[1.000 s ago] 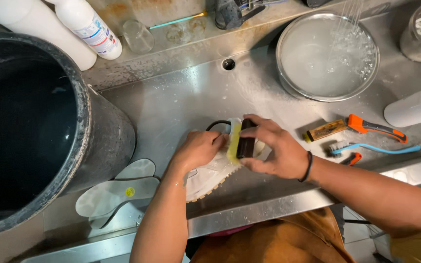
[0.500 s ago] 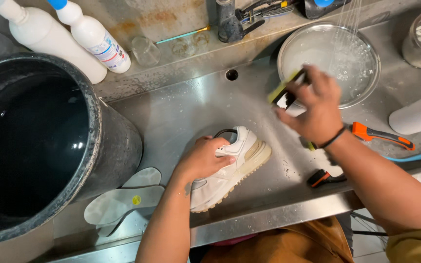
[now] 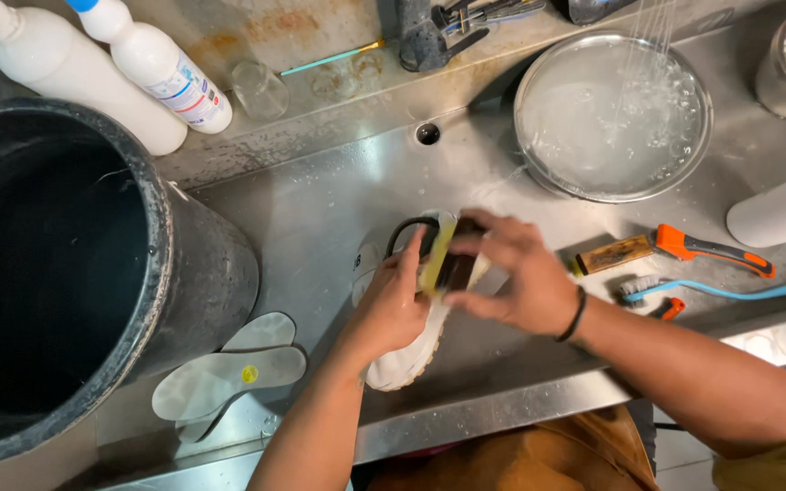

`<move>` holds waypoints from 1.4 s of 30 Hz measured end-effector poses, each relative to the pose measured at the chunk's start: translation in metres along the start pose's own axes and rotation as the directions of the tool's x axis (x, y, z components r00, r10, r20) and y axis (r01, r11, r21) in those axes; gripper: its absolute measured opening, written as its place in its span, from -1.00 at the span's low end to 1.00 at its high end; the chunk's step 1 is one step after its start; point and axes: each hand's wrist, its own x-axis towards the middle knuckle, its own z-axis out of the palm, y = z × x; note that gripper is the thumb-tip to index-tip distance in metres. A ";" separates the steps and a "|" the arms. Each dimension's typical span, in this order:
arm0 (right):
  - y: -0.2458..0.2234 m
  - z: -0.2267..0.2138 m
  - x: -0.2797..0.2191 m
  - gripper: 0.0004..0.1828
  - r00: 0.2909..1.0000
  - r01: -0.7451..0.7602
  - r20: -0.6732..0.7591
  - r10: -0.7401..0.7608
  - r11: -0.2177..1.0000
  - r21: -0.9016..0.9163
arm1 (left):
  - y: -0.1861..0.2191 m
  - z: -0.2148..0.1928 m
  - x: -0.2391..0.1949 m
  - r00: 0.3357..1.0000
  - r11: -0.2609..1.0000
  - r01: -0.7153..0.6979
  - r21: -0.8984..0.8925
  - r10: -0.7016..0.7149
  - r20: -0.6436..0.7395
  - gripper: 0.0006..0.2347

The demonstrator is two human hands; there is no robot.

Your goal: The person scrubs a white sneaker with a sponge under running water in a sink. They repeatedly dip the sponge into a bowl of soapy water and scrub different parts of the shoe, including the sole, sides, and upper.

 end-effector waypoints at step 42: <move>0.012 0.006 -0.017 -0.38 0.972 0.233 0.032 -0.233 0.930 -0.284 | -0.034 0.000 0.011 0.995 0.998 -0.054 0.021 0.052 0.084 -0.53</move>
